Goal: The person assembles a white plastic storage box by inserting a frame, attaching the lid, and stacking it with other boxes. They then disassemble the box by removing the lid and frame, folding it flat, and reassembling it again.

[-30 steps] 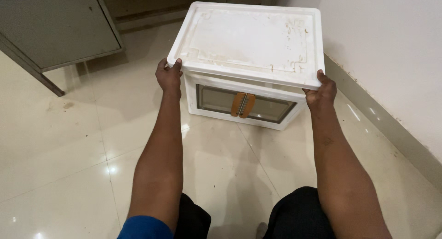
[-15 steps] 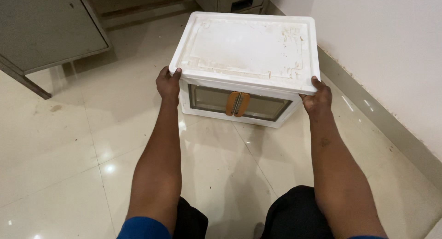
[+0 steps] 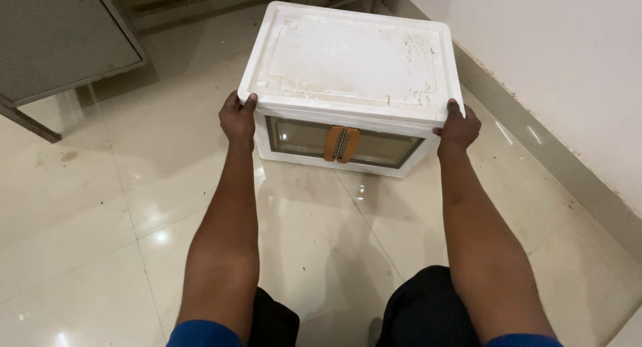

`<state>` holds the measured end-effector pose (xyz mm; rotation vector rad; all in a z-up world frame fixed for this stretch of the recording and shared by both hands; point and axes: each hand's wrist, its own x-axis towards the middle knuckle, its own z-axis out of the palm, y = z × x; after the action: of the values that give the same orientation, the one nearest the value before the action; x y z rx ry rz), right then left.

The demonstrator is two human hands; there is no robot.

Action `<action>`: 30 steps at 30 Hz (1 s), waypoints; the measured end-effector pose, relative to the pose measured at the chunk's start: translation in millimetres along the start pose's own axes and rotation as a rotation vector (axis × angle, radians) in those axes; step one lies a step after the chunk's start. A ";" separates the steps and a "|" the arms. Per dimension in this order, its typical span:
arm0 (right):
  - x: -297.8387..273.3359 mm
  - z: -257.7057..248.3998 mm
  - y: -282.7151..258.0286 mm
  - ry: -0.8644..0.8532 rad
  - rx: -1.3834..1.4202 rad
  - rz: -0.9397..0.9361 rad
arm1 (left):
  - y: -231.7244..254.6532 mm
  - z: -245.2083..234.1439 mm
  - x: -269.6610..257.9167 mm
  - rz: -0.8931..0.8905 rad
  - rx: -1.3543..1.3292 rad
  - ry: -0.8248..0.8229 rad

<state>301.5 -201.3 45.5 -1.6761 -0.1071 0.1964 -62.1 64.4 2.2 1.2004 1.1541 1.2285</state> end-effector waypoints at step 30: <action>17.7 -14.6 26.3 -0.017 -0.327 -0.190 | -5.8 -0.1 0.4 -0.049 0.043 0.030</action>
<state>320.5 -215.3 19.8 -1.9761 -0.3244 0.0504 -61.9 64.9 -3.6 1.1823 1.2310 1.1932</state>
